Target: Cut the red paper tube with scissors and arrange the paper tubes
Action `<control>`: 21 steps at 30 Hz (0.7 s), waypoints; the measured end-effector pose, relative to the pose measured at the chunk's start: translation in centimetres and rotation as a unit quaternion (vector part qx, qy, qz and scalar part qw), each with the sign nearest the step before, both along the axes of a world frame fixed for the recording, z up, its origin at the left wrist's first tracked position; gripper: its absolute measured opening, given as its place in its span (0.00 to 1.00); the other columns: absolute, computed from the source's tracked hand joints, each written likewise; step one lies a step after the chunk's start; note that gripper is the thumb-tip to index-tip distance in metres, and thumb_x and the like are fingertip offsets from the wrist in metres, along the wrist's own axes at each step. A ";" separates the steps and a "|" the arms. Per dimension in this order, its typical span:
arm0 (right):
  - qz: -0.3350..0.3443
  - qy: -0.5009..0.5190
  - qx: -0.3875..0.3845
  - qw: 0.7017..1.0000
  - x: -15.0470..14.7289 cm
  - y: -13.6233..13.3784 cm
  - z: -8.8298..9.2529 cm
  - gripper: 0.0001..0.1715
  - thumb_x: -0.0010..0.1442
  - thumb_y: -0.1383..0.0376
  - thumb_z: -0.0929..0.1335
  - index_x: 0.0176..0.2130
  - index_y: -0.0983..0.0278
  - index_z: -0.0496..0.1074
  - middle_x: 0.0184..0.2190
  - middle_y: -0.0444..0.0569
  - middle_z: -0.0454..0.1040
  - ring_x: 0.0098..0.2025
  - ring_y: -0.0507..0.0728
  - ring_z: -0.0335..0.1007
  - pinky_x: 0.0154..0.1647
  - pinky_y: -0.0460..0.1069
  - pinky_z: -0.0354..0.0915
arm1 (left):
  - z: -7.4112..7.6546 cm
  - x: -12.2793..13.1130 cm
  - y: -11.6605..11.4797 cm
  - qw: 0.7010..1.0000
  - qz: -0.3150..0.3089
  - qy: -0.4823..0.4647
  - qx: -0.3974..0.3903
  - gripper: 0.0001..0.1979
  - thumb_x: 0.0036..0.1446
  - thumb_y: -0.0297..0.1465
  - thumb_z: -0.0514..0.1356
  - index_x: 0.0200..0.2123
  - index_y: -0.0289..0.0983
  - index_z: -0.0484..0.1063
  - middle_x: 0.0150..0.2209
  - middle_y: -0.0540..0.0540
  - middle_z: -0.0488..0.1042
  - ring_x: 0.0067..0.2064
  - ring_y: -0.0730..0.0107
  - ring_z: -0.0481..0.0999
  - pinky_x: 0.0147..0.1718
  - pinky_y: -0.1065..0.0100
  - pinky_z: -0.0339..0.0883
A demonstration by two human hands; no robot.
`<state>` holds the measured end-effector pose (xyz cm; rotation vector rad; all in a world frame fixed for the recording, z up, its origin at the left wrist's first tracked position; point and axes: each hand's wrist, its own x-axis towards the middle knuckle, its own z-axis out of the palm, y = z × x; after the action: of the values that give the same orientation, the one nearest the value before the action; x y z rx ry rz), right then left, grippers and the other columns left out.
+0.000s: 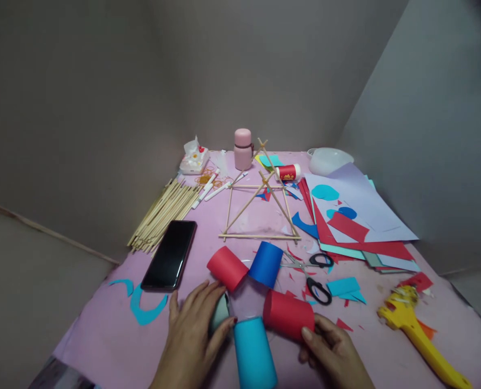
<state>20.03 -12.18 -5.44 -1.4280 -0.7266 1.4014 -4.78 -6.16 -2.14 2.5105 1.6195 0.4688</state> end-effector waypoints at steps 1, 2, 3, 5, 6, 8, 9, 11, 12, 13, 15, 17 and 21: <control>-0.001 0.000 -0.001 1.000 0.0 0.0 0.0 0.28 0.48 0.46 0.72 0.35 0.68 0.74 0.14 0.44 0.70 0.17 0.51 0.60 0.20 0.45 0.53 | 0.1 0.0 0.0 1.000 0.001 -0.002 0.002 0.21 0.58 0.41 0.55 0.54 0.42 0.64 0.52 0.38 0.73 0.54 0.49 0.69 0.53 0.35 0.50; -0.002 0.001 -0.002 1.000 0.0 0.0 0.0 0.28 0.47 0.46 0.72 0.35 0.68 0.74 0.14 0.44 0.69 0.17 0.51 0.60 0.20 0.45 0.53 | 0.1 0.0 -0.1 1.000 0.002 -0.003 0.005 0.21 0.58 0.40 0.56 0.54 0.42 0.64 0.52 0.38 0.73 0.54 0.49 0.70 0.53 0.35 0.50; -0.002 0.000 -0.002 1.000 0.0 0.0 -0.1 0.28 0.47 0.46 0.72 0.34 0.67 0.74 0.14 0.44 0.69 0.17 0.51 0.60 0.20 0.45 0.53 | 0.2 0.1 -0.1 1.000 0.004 -0.004 0.008 0.21 0.58 0.40 0.56 0.54 0.42 0.65 0.52 0.38 0.73 0.54 0.49 0.70 0.53 0.36 0.50; -0.001 0.002 -0.003 1.000 0.0 0.0 -0.2 0.27 0.47 0.46 0.72 0.33 0.67 0.74 0.14 0.43 0.69 0.17 0.51 0.60 0.20 0.45 0.53 | 0.4 0.1 -0.1 1.000 0.006 -0.005 0.016 0.21 0.58 0.39 0.56 0.54 0.42 0.64 0.52 0.38 0.73 0.53 0.49 0.71 0.53 0.35 0.51; -0.001 0.004 -0.003 1.000 0.0 0.0 -0.3 0.26 0.47 0.46 0.72 0.33 0.67 0.74 0.14 0.43 0.69 0.17 0.51 0.60 0.20 0.45 0.53 | 0.5 0.1 -0.1 1.000 0.004 -0.006 0.020 0.21 0.58 0.39 0.56 0.55 0.42 0.64 0.52 0.39 0.73 0.53 0.49 0.71 0.52 0.35 0.52; 0.001 0.009 -0.002 1.000 0.0 0.0 -0.3 0.26 0.48 0.47 0.72 0.33 0.67 0.73 0.14 0.43 0.69 0.17 0.51 0.60 0.20 0.45 0.53 | 0.6 0.1 -0.1 1.000 -0.005 -0.004 0.026 0.21 0.59 0.38 0.55 0.55 0.44 0.63 0.53 0.39 0.73 0.52 0.50 0.72 0.52 0.35 0.52; 0.002 0.011 0.000 1.000 0.0 0.0 -0.3 0.26 0.49 0.47 0.72 0.34 0.67 0.73 0.14 0.43 0.69 0.17 0.51 0.60 0.20 0.44 0.53 | 0.6 0.1 -0.1 0.999 -0.012 -0.002 0.029 0.20 0.59 0.37 0.55 0.55 0.46 0.64 0.53 0.40 0.73 0.52 0.51 0.72 0.52 0.34 0.52; 0.005 0.012 0.001 1.000 0.1 0.1 -0.3 0.25 0.49 0.47 0.72 0.34 0.67 0.73 0.14 0.43 0.69 0.17 0.50 0.59 0.20 0.44 0.53 | 0.6 0.0 -0.1 0.999 -0.024 0.002 0.033 0.18 0.59 0.36 0.55 0.53 0.47 0.65 0.52 0.40 0.73 0.52 0.52 0.72 0.53 0.35 0.51; 0.006 0.010 0.001 1.000 0.1 0.1 -0.2 0.25 0.49 0.48 0.72 0.34 0.67 0.73 0.14 0.43 0.69 0.17 0.50 0.60 0.20 0.44 0.53 | 0.6 0.0 -0.1 0.999 -0.027 0.003 0.035 0.18 0.59 0.36 0.55 0.53 0.46 0.65 0.52 0.41 0.73 0.52 0.52 0.72 0.53 0.35 0.51; 0.007 0.007 0.001 1.000 0.1 0.1 0.0 0.25 0.50 0.48 0.72 0.34 0.67 0.74 0.14 0.43 0.69 0.17 0.50 0.60 0.20 0.44 0.54 | 0.6 -0.1 0.0 0.999 -0.029 0.003 0.035 0.18 0.59 0.36 0.55 0.53 0.45 0.65 0.52 0.41 0.73 0.52 0.52 0.72 0.53 0.35 0.51; 0.010 0.005 0.001 1.000 0.1 0.2 0.2 0.25 0.49 0.47 0.71 0.34 0.67 0.74 0.15 0.43 0.69 0.17 0.50 0.61 0.20 0.44 0.54 | 0.6 -0.1 0.0 0.999 -0.031 0.002 0.035 0.18 0.59 0.36 0.55 0.53 0.44 0.65 0.51 0.40 0.73 0.52 0.52 0.72 0.53 0.35 0.51; 0.014 0.009 0.000 1.000 0.2 0.2 0.5 0.26 0.49 0.47 0.71 0.34 0.67 0.74 0.15 0.43 0.69 0.17 0.51 0.61 0.20 0.44 0.54 | 0.7 -0.3 0.1 0.999 -0.031 0.004 0.027 0.18 0.59 0.35 0.55 0.53 0.44 0.64 0.52 0.39 0.73 0.52 0.52 0.72 0.53 0.35 0.51; 0.024 0.018 -0.002 1.000 0.5 0.2 0.7 0.25 0.50 0.47 0.71 0.34 0.67 0.74 0.15 0.43 0.69 0.17 0.50 0.61 0.20 0.44 0.55 | 0.7 -0.8 0.1 0.999 -0.037 0.018 0.019 0.23 0.57 0.37 0.57 0.56 0.44 0.60 0.53 0.38 0.72 0.53 0.51 0.71 0.53 0.35 0.51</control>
<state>20.54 -11.93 -4.79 -1.3929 -0.7414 1.4622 -5.57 -6.06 -1.42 2.6114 1.5364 0.4519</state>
